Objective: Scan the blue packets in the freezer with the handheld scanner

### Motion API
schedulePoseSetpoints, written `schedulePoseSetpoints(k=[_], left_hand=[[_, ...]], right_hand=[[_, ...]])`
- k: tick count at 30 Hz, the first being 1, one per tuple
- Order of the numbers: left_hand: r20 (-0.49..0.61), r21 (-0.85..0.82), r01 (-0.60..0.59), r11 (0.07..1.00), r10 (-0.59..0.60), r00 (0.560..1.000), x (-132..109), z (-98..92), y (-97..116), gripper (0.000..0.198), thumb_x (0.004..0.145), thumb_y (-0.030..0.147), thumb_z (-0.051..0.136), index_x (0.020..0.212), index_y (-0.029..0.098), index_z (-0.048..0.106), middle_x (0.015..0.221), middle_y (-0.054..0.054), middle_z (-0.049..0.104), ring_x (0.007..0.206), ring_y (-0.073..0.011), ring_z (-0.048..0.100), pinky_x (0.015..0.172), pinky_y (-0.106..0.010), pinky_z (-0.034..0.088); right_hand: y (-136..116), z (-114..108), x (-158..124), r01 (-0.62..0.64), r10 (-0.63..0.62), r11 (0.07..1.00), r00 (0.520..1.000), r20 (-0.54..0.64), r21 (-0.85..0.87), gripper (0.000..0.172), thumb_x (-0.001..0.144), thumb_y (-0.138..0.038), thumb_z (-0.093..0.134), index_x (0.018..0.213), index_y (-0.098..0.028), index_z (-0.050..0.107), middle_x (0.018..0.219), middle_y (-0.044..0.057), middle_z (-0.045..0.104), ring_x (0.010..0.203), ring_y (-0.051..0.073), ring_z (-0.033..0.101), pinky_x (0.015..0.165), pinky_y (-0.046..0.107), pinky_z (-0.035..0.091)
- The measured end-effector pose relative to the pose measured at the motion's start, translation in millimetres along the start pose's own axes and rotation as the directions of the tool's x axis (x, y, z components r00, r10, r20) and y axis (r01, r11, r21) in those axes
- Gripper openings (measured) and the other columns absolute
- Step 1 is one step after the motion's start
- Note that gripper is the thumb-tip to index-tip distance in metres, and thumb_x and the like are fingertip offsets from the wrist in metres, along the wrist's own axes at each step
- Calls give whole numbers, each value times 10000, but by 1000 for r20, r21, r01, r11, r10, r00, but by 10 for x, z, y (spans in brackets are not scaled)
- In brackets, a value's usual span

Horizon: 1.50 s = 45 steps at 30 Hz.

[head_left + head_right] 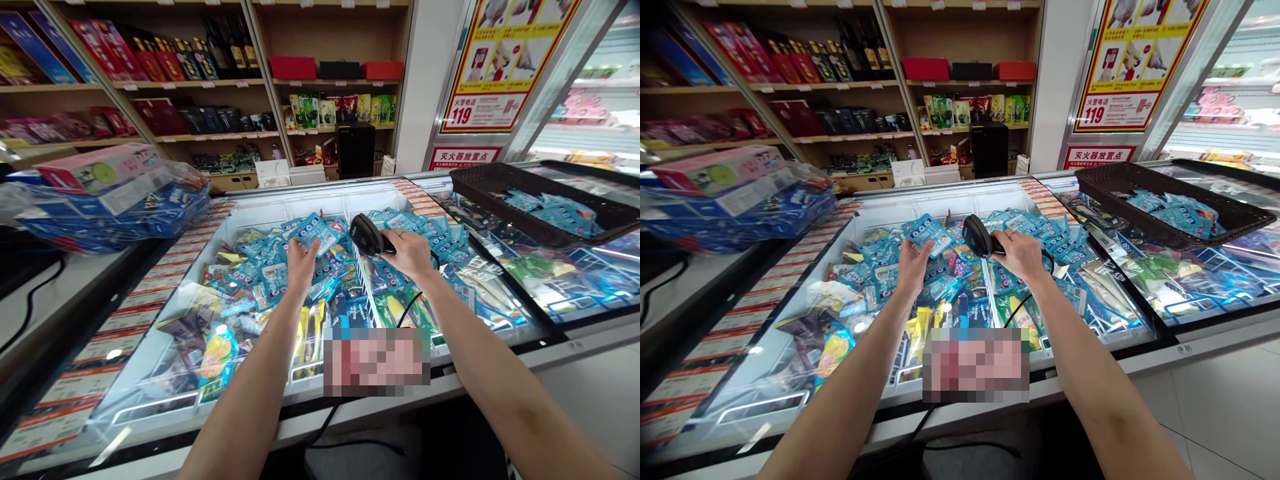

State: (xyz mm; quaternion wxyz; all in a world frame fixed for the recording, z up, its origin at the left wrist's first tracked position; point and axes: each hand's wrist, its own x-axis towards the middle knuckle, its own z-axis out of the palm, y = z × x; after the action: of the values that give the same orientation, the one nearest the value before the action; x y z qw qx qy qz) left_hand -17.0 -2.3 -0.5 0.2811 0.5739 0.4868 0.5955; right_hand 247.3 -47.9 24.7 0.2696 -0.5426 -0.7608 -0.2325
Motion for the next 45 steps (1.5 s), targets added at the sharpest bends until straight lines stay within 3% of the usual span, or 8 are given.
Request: schedulePoseSetpoints(k=[9, 16, 31, 36, 39, 42, 45], left_hand=[[-3, -12, 7, 1000, -7, 1000, -10, -6, -12, 418, 811, 583, 518, 964, 212, 400, 633, 56, 330, 514, -80, 338, 478, -217, 295], [43, 50, -14, 999, 11, 999, -7, -16, -32, 394, 822, 582, 501, 913, 218, 382, 615, 60, 274, 488, -77, 279, 458, -226, 230], [54, 89, -25, 996, 20, 998, -9, 2, -27, 376, 836, 550, 502, 944, 206, 395, 609, 62, 275, 481, -76, 263, 452, -232, 219], [27, 155, -75, 985, 72, 997, -63, 10, 82, 351, 864, 486, 486, 1041, 194, 402, 600, 64, 320, 483, -88, 329, 481, -234, 281], [-14, 292, -161, 943, 173, 985, -104, 5, 150, 294, 874, 431, 486, 1040, 192, 441, 678, 27, 441, 584, -112, 452, 576, -245, 373], [-33, 463, -217, 859, 262, 965, -132, 1, 205, 284, 876, 343, 484, 1100, 170, 468, 902, -66, 557, 841, -177, 551, 765, -304, 434], [-45, 640, -218, 737, 319, 947, -175, 14, 280, 473, 849, 252, 491, 1291, 123, 385, 1226, -190, 479, 1158, -278, 460, 955, -414, 375]], right_hand=[[-25, 1, -13, 149, -152, 987, 987, 52, 56, 341, 816, -361, 585, 1138, -252, 596, 902, 31, 659, 803, 172, 582, 681, 263, 344], [-36, -19, -5, 190, -197, 978, 977, 82, 91, 349, 807, -370, 601, 1132, -244, 604, 901, 37, 665, 787, 165, 590, 673, 257, 358], [-41, -37, 5, 214, -222, 972, 971, 83, 98, 335, 830, -382, 579, 1131, -236, 595, 912, 32, 668, 799, 171, 593, 668, 260, 351], [2, -27, 2, 124, -125, 992, 992, 28, 39, 332, 835, -368, 564, 1139, -237, 593, 906, 37, 661, 792, 174, 583, 676, 265, 341], [41, -18, 5, 32, -32, 999, 999, -30, -8, 331, 841, -380, 544, 1128, -225, 600, 893, 44, 656, 795, 183, 579, 673, 268, 332], [75, -22, 11, -32, 30, 999, 997, -75, -30, 329, 842, -389, 535, 1109, -212, 610, 885, 49, 654, 788, 188, 574, 666, 272, 324], [98, -31, 13, -80, 77, 996, 993, -92, -28, 337, 848, -405, 527, 1109, -209, 611, 868, 50, 652, 778, 189, 568, 655, 273, 316]])
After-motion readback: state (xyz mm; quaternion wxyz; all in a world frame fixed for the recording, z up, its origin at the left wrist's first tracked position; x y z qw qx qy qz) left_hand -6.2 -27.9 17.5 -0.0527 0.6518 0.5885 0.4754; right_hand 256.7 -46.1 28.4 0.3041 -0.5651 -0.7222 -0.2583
